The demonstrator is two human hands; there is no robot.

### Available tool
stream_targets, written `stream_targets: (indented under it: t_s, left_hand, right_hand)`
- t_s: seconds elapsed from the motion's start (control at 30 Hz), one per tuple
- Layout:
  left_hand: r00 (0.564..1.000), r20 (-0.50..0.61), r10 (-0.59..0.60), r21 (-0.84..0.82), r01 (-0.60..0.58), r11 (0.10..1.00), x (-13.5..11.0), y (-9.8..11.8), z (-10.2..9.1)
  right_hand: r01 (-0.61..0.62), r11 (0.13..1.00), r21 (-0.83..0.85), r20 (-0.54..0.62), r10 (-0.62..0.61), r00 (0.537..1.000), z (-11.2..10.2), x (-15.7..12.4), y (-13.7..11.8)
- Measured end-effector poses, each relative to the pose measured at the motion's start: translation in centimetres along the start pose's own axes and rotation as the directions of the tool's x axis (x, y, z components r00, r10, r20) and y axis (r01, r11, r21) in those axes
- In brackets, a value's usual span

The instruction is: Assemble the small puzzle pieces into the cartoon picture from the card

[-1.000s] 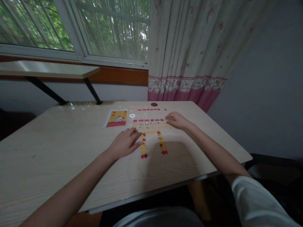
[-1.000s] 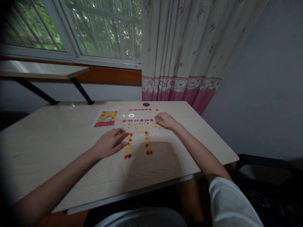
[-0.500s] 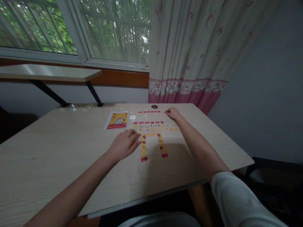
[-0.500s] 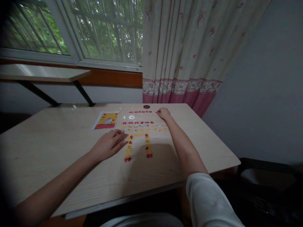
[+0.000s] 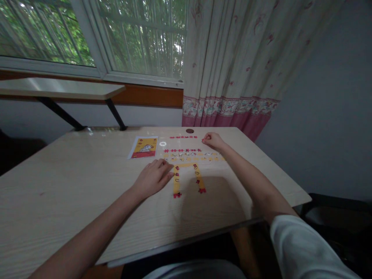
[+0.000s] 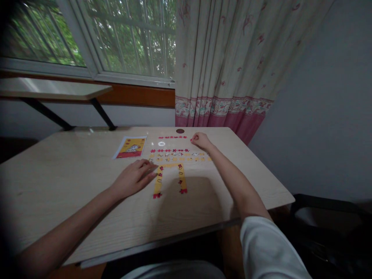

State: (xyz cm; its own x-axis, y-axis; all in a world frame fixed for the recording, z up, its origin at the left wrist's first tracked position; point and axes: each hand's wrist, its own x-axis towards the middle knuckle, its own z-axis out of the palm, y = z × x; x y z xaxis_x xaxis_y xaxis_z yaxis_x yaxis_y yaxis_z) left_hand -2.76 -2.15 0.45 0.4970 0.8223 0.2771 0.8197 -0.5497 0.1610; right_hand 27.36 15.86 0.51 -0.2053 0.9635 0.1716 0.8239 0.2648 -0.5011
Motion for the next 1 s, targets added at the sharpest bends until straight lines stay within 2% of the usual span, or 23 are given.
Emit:
stream_targets:
  t_s: [0.03, 0.07, 0.17, 0.23, 0.37, 0.5, 0.6, 0.7, 0.77, 0.83, 0.9, 0.97, 1.0]
  left_hand:
    - [1.000, -0.013, 0.004, -0.033, -0.004, 0.999, 0.0, 0.1, 0.0]
    - [1.000, -0.027, 0.007, -0.074, -0.009, 0.997, 0.0, 0.3, 0.0]
    - [0.998, -0.068, 0.003, -0.246, -0.020, 0.969, 0.2, 1.2, -0.3]
    - [0.996, -0.085, -0.020, -0.373, -0.013, 0.928, 0.3, 1.9, -0.6]
    - [0.992, -0.056, -0.116, -0.565, 0.064, 0.823, 0.5, 3.1, -0.7]
    - [0.973, -0.001, -0.230, -0.702, 0.163, 0.693, 0.7, 3.5, -0.2]
    - [0.962, 0.038, -0.270, -0.755, 0.205, 0.623, 1.0, 3.8, 0.2]
    - [0.956, 0.024, -0.292, -0.768, 0.204, 0.607, 1.1, 4.1, 0.6]
    - [0.952, 0.002, -0.306, -0.772, 0.196, 0.604, 1.1, 4.2, 0.8]
    - [0.948, -0.008, -0.318, -0.799, 0.185, 0.572, 1.1, 4.1, 0.9]
    - [0.944, 0.001, -0.329, -0.837, 0.180, 0.517, 1.2, 4.0, 0.9]
    - [0.942, 0.014, -0.336, -0.860, 0.182, 0.476, 1.3, 4.0, 0.7]
    - [0.941, 0.018, -0.337, -0.864, 0.184, 0.468, 1.3, 4.0, 0.6]
  right_hand:
    - [0.026, 0.998, 0.053, -0.008, -0.026, 1.000, 0.2, -1.0, -0.4]
    - [0.078, 0.982, 0.175, -0.026, -0.075, 0.997, 0.4, -2.2, -0.8]
    - [0.149, 0.866, 0.478, -0.003, -0.168, 0.986, 1.0, -6.1, -2.5]
    - [0.125, 0.773, 0.622, 0.044, -0.194, 0.980, 1.4, -8.6, -3.9]
    - [0.029, 0.660, 0.751, 0.111, -0.169, 0.979, 2.2, -12.1, -6.4]
    - [-0.012, 0.607, 0.794, 0.132, -0.153, 0.979, 2.9, -13.5, -8.3]
    - [0.001, 0.600, 0.800, 0.125, -0.168, 0.978, 3.0, -14.1, -9.3]
    - [0.057, 0.636, 0.769, 0.090, -0.197, 0.976, 3.0, -14.8, -9.9]
    - [0.133, 0.686, 0.715, 0.051, -0.241, 0.969, 3.1, -15.1, -10.0]
    - [0.257, 0.750, 0.609, -0.045, -0.291, 0.956, 3.1, -15.3, -10.0]
    - [0.424, 0.792, 0.440, -0.204, -0.372, 0.906, 3.1, -15.3, -9.7]
    - [0.577, 0.781, 0.240, -0.334, -0.491, 0.804, 3.2, -15.2, -9.3]
    - [0.631, 0.760, 0.154, -0.363, -0.550, 0.752, 3.2, -15.0, -9.2]
